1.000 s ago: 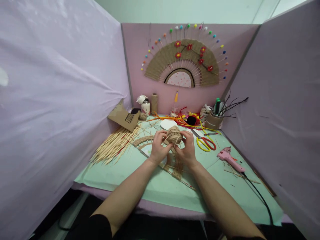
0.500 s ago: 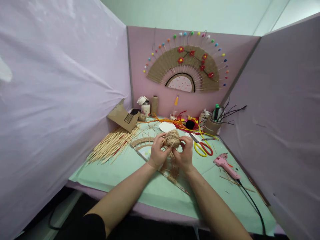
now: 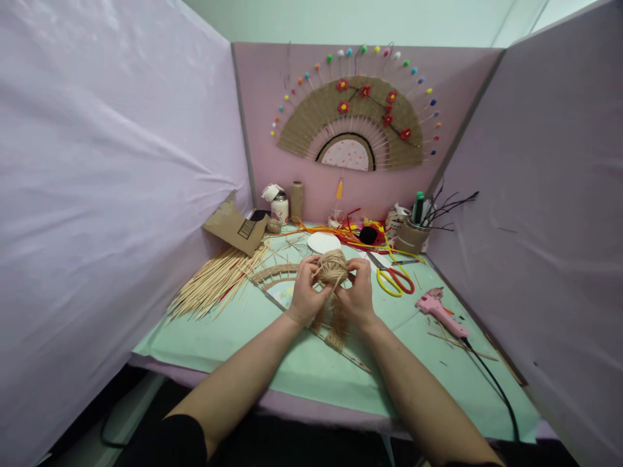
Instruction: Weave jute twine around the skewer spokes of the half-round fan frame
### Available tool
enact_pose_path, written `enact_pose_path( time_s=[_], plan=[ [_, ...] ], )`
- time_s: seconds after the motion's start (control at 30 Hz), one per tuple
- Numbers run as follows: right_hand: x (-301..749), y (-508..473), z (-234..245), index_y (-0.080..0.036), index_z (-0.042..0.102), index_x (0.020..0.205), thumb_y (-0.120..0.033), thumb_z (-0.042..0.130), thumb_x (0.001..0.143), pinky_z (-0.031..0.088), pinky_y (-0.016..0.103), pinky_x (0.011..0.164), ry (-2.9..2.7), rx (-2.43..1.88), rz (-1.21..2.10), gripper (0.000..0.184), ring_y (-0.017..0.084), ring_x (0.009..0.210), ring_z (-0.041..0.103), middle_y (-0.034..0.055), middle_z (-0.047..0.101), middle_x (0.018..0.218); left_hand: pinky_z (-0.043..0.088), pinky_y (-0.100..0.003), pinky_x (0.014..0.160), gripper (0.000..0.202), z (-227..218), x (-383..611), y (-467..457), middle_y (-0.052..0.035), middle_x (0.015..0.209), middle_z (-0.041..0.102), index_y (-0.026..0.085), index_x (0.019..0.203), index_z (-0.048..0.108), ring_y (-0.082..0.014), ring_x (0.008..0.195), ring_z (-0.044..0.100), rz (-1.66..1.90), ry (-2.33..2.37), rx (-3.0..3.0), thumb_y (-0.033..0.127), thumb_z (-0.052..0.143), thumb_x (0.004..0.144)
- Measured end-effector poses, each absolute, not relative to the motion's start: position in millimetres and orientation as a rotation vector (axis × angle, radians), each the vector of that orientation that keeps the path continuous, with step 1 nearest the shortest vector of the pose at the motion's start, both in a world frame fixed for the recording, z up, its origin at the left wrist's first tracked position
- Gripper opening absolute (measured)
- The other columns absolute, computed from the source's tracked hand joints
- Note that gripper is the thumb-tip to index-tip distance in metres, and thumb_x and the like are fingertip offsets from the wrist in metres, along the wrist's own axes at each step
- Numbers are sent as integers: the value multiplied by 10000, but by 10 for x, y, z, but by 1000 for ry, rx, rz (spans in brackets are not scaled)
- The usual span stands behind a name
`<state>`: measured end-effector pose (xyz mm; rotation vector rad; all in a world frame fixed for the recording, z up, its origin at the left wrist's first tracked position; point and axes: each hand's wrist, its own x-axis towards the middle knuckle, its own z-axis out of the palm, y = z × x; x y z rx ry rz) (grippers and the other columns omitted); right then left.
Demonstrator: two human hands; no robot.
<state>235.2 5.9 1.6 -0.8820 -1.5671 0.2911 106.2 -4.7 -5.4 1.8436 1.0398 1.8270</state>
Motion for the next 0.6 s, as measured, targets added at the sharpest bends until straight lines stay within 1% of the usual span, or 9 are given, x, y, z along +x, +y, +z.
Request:
enact_pose_path(
  time_s=[0.1, 0.17, 0.27, 0.37, 0.43, 0.5, 0.57, 0.6],
  plan=[
    [2304, 30, 31, -224, 410, 894, -220, 649, 668, 500, 296, 708, -1524, -889, 370, 329, 168, 904, 461, 35, 429, 977, 488, -327, 811, 219, -29, 1069, -70, -86, 1133, 520, 201, 863, 478, -206, 1069, 526, 1846, 1062, 1806, 212, 656, 735],
    [2271, 25, 47, -225, 408, 898, -242, 658, 665, 497, 279, 695, -1462, -903, 489, 342, 153, 863, 469, 22, 437, 951, 492, -316, 787, 241, -15, 1051, -70, -72, 1081, 533, 203, 902, 485, -190, 1003, 544, 1860, 1099, 1792, 239, 656, 736],
    [2278, 67, 62, -227, 393, 888, -271, 688, 638, 489, 277, 688, -1350, -897, 714, 389, 133, 777, 491, -8, 468, 875, 492, -312, 765, 342, 1, 989, -35, -60, 1048, 535, 215, 1016, 484, -184, 962, 545, 1829, 1048, 1739, 312, 660, 739],
    [2369, 141, 60, -223, 439, 911, -336, 710, 629, 493, 320, 734, -1322, -797, 990, 407, 161, 806, 550, 3, 550, 877, 493, -296, 725, 378, 42, 905, 18, -73, 1112, 525, 247, 1137, 457, -193, 1009, 528, 1761, 914, 1489, 373, 580, 803],
    [2439, 175, 53, -229, 493, 976, -403, 708, 641, 495, 357, 775, -1335, -700, 1221, 435, 203, 896, 581, 40, 602, 976, 490, -293, 747, 409, 93, 852, 36, -73, 1217, 486, 278, 1185, 459, -198, 1071, 504, 1606, 841, 1310, 380, 576, 807],
    [2488, 194, 41, -247, 531, 1048, -451, 722, 628, 495, 372, 799, -1327, -632, 1413, 505, 230, 968, 586, 57, 608, 1081, 484, -314, 784, 428, 147, 813, 35, -64, 1257, 477, 293, 1196, 479, -203, 1083, 511, 1334, 707, 1193, 383, 597, 794],
    [2515, 219, 17, -262, 566, 1067, -468, 734, 619, 498, 364, 798, -1299, -630, 1488, 521, 230, 977, 592, 50, 608, 1112, 480, -342, 798, 439, 181, 794, 29, -60, 1173, 534, 281, 1168, 495, -199, 1018, 553, 1172, 582, 1100, 379, 638, 764],
    [2524, 238, 1, -260, 588, 1043, -471, 730, 627, 503, 354, 779, -1279, -667, 1468, 488, 221, 950, 599, 44, 616, 1089, 480, -351, 794, 444, 185, 794, 30, -53, 1104, 559, 269, 1133, 499, -193, 972, 570, 1168, 557, 1064, 367, 670, 736]
  ],
)
